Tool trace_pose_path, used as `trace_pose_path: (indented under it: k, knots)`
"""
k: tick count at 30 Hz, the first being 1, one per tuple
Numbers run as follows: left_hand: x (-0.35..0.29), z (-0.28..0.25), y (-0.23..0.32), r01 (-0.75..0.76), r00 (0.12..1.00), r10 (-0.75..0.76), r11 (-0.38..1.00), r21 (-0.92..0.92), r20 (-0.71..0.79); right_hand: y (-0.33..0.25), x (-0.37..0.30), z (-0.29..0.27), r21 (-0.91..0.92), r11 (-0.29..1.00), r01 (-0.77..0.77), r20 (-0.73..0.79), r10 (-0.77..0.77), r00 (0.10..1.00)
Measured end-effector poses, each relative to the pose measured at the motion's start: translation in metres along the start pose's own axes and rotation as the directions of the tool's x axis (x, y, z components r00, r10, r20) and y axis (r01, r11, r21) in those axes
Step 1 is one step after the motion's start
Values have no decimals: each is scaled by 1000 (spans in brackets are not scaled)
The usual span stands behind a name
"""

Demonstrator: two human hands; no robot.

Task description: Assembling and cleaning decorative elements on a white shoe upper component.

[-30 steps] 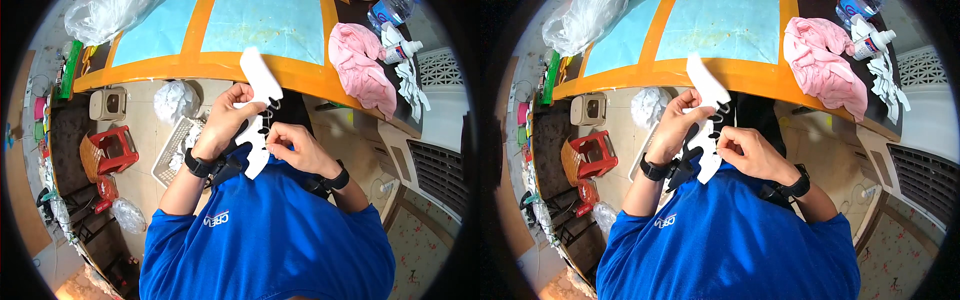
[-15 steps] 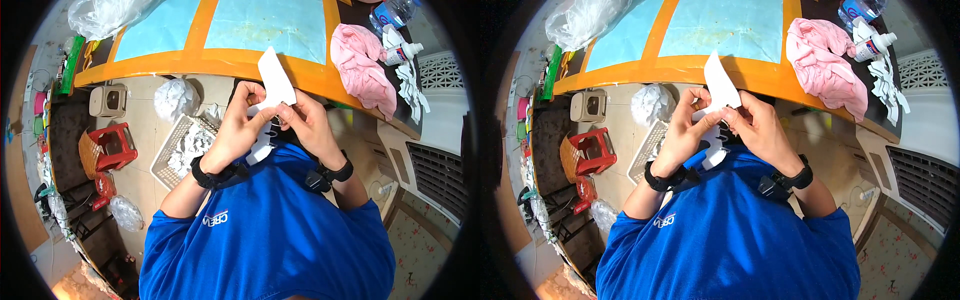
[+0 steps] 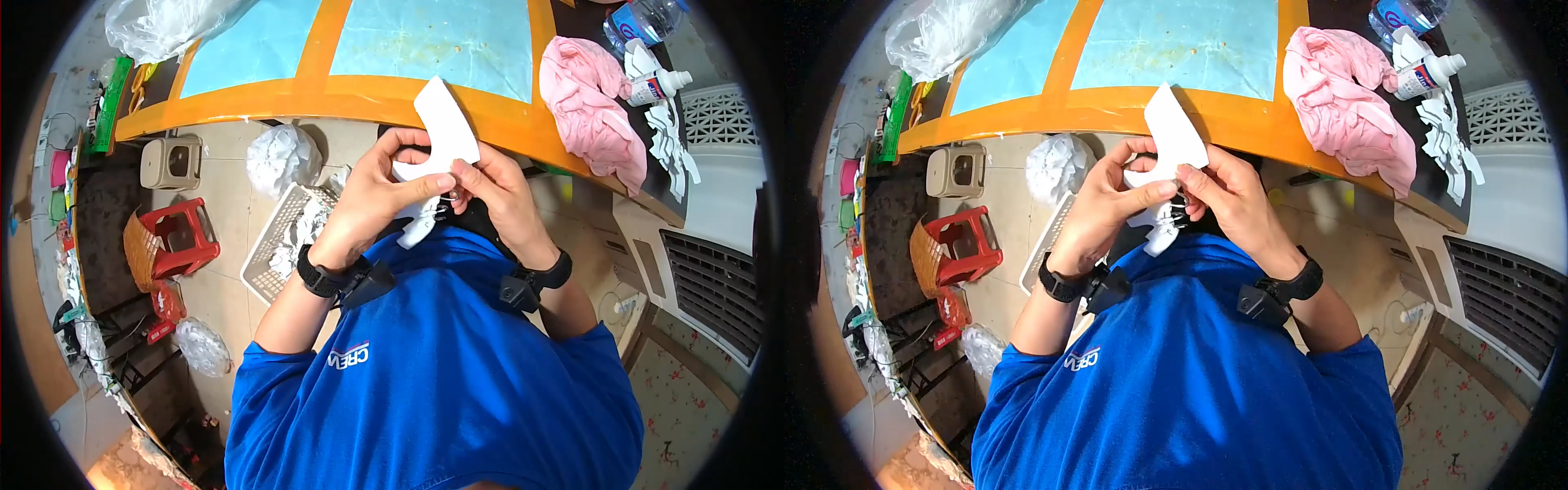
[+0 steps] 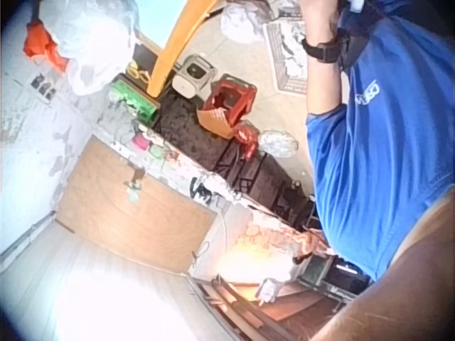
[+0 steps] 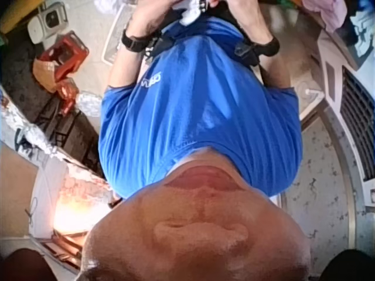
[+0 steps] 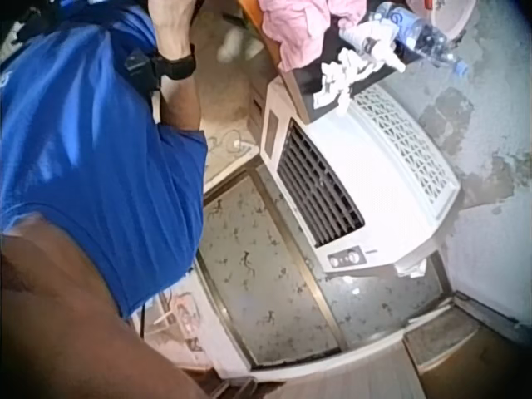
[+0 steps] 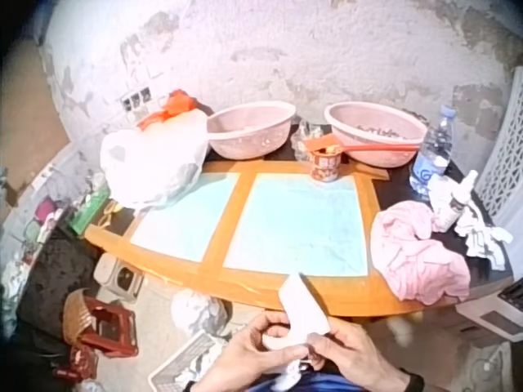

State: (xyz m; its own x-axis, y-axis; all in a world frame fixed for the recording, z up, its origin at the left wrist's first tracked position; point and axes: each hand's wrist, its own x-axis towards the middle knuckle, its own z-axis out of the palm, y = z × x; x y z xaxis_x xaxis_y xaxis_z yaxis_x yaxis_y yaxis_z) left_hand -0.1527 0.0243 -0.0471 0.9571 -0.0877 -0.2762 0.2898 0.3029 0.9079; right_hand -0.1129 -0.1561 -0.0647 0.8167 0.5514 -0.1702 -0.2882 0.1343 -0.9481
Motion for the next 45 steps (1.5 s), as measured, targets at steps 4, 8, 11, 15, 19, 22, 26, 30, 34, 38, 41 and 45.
trace_pose_path:
  k: [4, 8, 11, 15, 19, 22, 26, 30, 34, 38, 41, 45]
  knots:
    - [2, -3, 3, -33, 999, 31, 996, 86, 21, 0, 2, 3, -55, 998, 37, -1, -37, 999]
    - [1, 0, 12, -15, 999, 19, 994, -113, 35, -8, 4, 8, -57, 998, 38, -6, -39, 999]
    - [5, -1, 17, -61, 998, 57, 986, -156, -31, -4, 0, 5, -44, 999, 31, 89, -27, 996]
    - [12, -1, 20, -129, 989, 117, 982, -139, -95, -2, -4, 9, -144, 989, 16, 147, 5, 989]
    - [14, 1, 26, -130, 982, 105, 978, -163, -156, -3, -5, 8, -186, 980, 66, 141, -40, 989]
    - [15, -1, 27, -157, 976, 126, 972, -173, -177, -8, -10, 13, -116, 987, 115, 145, -97, 985]
    - [3, -2, 25, -148, 980, 114, 966, -210, -163, -15, -11, 13, -68, 992, 104, 96, -97, 991]
    - [-17, 5, 15, -169, 969, 136, 974, -154, -206, -14, -8, 5, -80, 993, 91, 65, -86, 994]
    - [-27, 10, 6, -141, 974, 126, 988, -65, -189, -6, -8, 6, -142, 983, 119, 21, -118, 993]
    - [-33, 17, -2, -105, 969, 59, 978, -181, -241, -3, -8, 13, -252, 953, 166, -12, -174, 985]
    - [-29, 14, -4, -35, 976, 23, 998, -51, -219, -2, -7, 12, -319, 932, 172, -18, -188, 982]
    - [-24, 5, -8, -26, 995, 27, 1000, 4, -94, 4, -9, 10, -315, 934, 168, -37, -189, 981]
